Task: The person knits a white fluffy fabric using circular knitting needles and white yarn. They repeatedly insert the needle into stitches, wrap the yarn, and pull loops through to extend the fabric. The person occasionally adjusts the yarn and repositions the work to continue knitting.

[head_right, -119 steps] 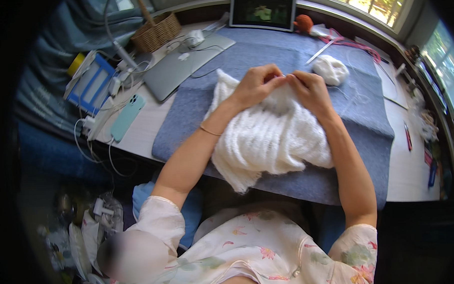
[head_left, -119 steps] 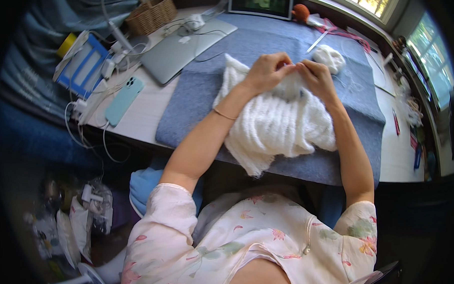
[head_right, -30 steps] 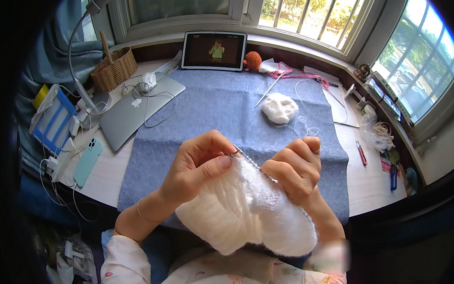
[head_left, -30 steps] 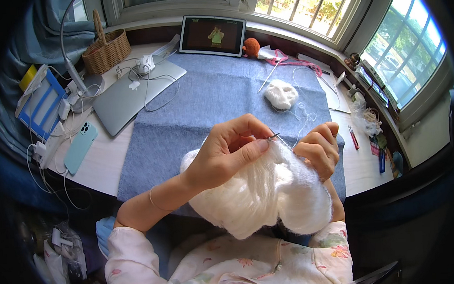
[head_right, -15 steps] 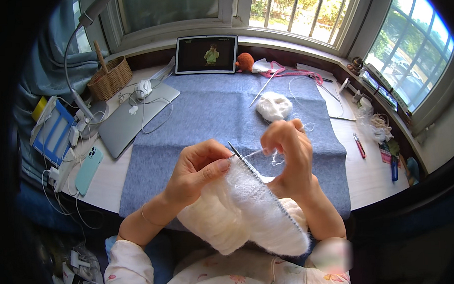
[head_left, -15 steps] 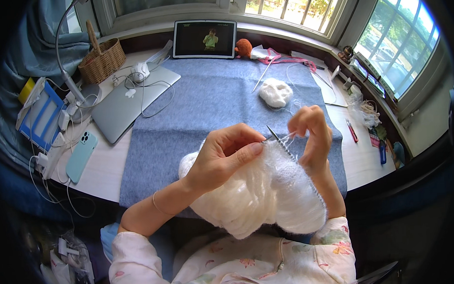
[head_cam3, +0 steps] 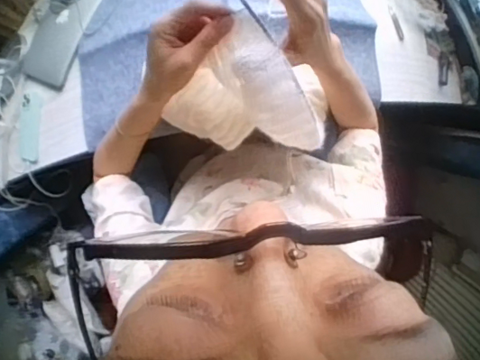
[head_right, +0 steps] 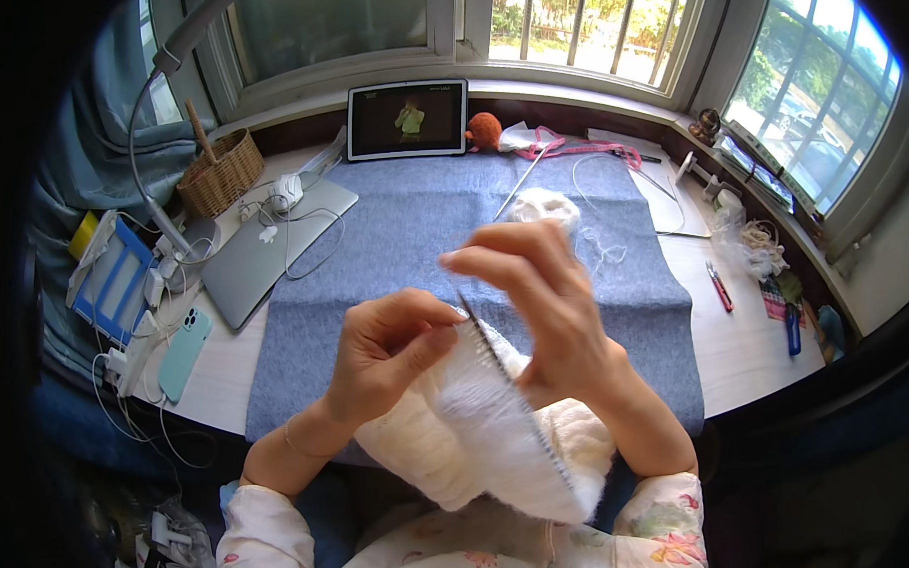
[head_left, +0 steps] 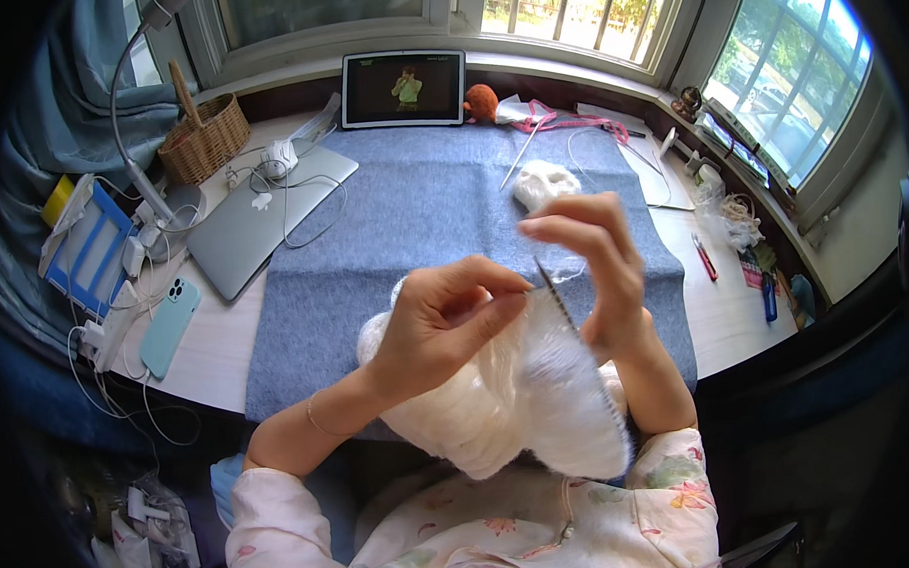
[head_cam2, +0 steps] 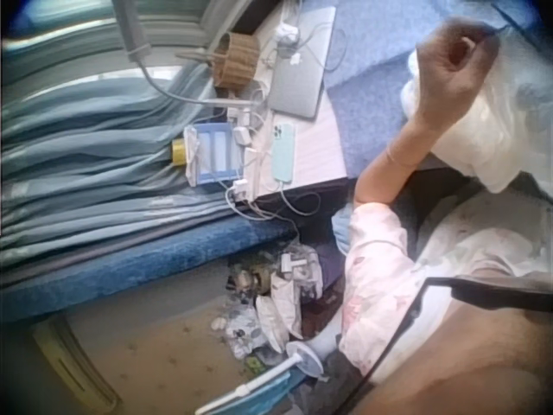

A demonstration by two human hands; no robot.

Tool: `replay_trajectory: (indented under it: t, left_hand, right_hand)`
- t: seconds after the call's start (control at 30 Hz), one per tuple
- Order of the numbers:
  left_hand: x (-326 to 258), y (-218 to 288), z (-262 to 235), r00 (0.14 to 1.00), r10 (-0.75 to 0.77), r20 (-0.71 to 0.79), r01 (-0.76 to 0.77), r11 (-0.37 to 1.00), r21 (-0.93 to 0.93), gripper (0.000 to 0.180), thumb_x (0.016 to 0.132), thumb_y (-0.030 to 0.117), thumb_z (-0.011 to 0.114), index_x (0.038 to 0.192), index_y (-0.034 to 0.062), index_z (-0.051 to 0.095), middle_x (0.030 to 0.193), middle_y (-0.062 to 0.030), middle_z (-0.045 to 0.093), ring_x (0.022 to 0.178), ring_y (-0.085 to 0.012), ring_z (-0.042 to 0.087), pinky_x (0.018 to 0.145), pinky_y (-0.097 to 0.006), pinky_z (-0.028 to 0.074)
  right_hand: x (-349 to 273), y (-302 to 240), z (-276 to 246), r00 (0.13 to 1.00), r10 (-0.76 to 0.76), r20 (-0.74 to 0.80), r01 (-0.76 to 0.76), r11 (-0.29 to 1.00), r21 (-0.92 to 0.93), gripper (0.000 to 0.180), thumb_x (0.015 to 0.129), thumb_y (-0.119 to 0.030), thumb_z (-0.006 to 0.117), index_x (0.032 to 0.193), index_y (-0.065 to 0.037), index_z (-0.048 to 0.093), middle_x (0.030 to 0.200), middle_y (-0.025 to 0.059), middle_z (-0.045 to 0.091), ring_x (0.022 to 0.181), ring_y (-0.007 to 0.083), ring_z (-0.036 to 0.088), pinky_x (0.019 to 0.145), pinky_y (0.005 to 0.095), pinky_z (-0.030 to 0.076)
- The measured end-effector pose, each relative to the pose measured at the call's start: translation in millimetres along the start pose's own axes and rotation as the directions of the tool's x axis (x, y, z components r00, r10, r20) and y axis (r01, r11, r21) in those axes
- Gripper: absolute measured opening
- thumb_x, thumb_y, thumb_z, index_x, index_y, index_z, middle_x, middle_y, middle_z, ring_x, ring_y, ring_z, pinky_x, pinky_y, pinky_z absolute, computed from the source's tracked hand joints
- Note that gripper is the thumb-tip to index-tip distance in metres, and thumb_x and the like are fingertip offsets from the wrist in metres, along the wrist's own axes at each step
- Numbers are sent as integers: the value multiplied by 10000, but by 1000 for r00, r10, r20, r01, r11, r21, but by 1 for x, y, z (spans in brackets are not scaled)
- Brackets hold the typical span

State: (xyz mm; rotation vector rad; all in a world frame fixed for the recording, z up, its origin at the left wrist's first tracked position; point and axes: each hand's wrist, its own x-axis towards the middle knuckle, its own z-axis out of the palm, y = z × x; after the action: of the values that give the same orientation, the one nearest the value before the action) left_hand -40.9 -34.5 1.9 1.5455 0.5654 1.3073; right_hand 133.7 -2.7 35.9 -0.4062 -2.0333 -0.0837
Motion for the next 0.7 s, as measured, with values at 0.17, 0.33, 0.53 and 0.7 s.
replay_trajectory:
  t: [0.17, 0.33, 0.53, 0.7]
  left_hand:
    - [37, 30, -21, 839, 543, 29, -412, 599, 687, 113, 742, 23, 665, 838, 73, 634, 569, -37, 508, 410, -74, 381, 392, -236, 284]
    - [87, 101, -25, 279, 828, 487, -762, -118, 637, 180, 761, 51, 656, 938, 60, 628, 783, -51, 629, 595, -100, 572, 469, -180, 444]
    - [28, 78, -8, 606, 619, 499, -571, -99, 815, 200, 725, 96, 685, 919, 77, 638, 729, 3, 597, 548, -93, 544, 426, -213, 429]
    - [21, 11, -13, 947, 234, 222, -308, 857, 414, 125, 781, -5, 622, 905, 3, 611, 787, -64, 615, 663, -84, 587, 541, -200, 459]
  right_hand:
    - [14, 13, -22, 956, -234, -180, 165, 930, -329, 371, 596, -420, 716, 749, -85, 679, 687, 33, 531, 645, 169, 457, 578, 285, 325]
    - [74, -2, -60, 816, -551, -176, 439, 788, -432, 260, 690, -202, 717, 847, -31, 600, 783, 84, 552, 702, 165, 536, 569, 238, 462]
    - [30, -11, -27, 905, -324, -275, 217, 909, -357, 293, 569, -300, 752, 722, -86, 624, 678, 9, 510, 629, 143, 429, 570, 285, 300]
    - [-22, 3, -2, 973, -142, -181, 79, 945, -318, 241, 591, -277, 676, 731, -86, 632, 696, 9, 536, 628, 153, 457, 621, 283, 300]
